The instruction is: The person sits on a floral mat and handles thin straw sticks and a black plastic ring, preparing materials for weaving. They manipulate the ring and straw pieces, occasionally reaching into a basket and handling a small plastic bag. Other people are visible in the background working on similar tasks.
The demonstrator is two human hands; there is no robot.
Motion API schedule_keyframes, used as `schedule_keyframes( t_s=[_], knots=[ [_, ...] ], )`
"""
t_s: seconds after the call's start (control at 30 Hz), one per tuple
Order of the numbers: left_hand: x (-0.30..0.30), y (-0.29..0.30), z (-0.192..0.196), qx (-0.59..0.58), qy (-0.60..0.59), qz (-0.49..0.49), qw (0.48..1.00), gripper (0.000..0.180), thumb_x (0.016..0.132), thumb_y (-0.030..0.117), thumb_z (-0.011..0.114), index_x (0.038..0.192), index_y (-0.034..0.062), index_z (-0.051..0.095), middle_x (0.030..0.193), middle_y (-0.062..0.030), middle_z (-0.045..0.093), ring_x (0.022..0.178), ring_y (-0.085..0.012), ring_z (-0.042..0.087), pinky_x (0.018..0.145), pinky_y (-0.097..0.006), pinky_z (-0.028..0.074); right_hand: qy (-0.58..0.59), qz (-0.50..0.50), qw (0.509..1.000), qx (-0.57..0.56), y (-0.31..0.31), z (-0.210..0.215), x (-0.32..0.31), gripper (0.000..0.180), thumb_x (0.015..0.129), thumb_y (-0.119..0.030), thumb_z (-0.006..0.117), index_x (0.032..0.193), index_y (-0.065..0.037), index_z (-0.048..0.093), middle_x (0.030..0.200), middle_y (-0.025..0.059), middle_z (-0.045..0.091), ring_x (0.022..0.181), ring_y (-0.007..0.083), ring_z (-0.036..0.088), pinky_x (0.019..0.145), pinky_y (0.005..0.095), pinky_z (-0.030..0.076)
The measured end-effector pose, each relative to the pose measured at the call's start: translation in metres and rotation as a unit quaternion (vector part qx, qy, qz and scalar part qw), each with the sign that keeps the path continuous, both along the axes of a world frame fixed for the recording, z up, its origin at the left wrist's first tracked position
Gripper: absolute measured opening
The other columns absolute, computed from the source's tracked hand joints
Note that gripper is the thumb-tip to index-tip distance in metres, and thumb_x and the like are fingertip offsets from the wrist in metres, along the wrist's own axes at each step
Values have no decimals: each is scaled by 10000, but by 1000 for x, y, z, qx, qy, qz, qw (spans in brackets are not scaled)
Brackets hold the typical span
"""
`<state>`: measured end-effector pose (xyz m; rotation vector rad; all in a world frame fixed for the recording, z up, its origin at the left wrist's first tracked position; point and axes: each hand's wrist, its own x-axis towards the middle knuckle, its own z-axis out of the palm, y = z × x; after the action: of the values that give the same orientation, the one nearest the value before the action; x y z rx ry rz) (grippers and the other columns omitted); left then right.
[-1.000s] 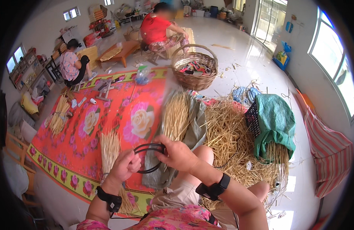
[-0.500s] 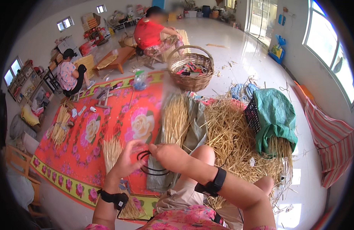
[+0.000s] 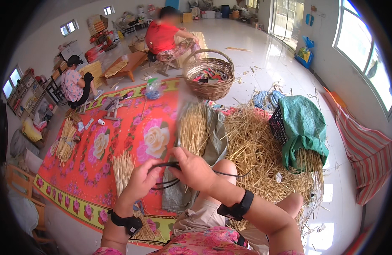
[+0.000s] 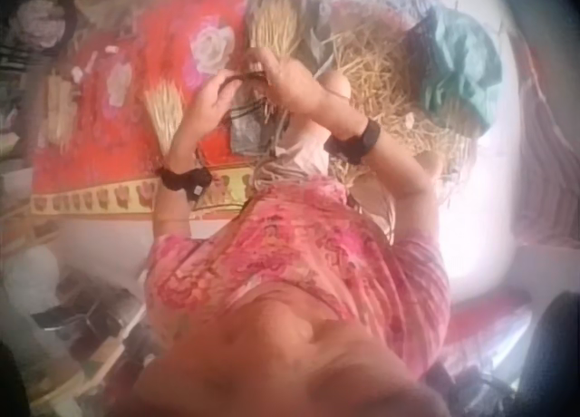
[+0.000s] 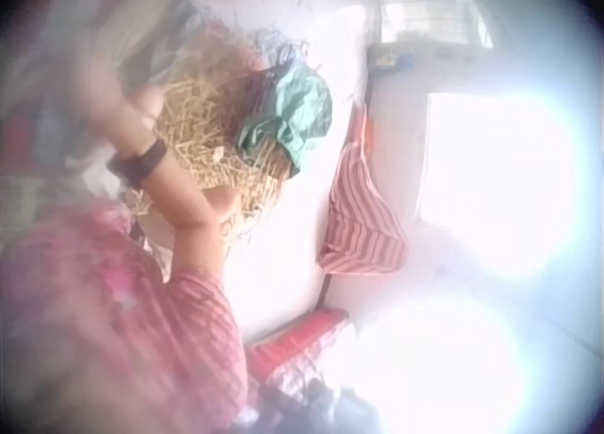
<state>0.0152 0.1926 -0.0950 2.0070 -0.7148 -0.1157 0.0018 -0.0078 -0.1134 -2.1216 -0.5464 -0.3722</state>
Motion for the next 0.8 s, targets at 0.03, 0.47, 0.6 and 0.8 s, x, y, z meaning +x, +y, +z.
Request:
schedule_keyframes(
  t_s=[0.03, 0.47, 0.6, 0.8],
  knots=[
    [-1, 2, 0, -67, 65, 12, 996, 204, 942, 136, 516, 1088, -6, 518, 764, -22, 578, 643, -94, 520, 575, -242, 418, 20, 4, 1000, -12, -3, -1, 0, 351, 804, -162, 664, 1066, -48, 460, 772, 141, 602, 713, 334, 622, 628, 400, 498],
    [-5, -10, -50, -351, 105, 56, 929, 279, 1000, 256, 349, 1106, 32, 476, 836, -29, 512, 720, -123, 495, 703, -264, 408, 14, -37, 995, -93, -8, 7, 8, 104, 900, -133, 498, 911, -34, 468, 612, 154, 581, 574, 350, 596, 514, 426, 469],
    [13, 10, -36, -172, 80, -58, 980, 265, 950, 180, 467, 1149, 5, 460, 1040, -80, 556, 974, -150, 525, 904, -303, 385, -23, 11, 955, -294, -18, 30, 12, 129, 794, -82, 519, 908, -36, 479, 609, 109, 579, 590, 311, 619, 512, 403, 487],
    [9, -16, 4, -9, 250, -105, 962, 249, 935, 141, 522, 1149, 22, 483, 821, 6, 558, 695, -65, 526, 600, -241, 452, -115, 51, 931, -343, -7, 22, 1, 156, 799, -147, 555, 907, -44, 509, 683, 98, 603, 603, 252, 636, 517, 355, 497]
  ],
)
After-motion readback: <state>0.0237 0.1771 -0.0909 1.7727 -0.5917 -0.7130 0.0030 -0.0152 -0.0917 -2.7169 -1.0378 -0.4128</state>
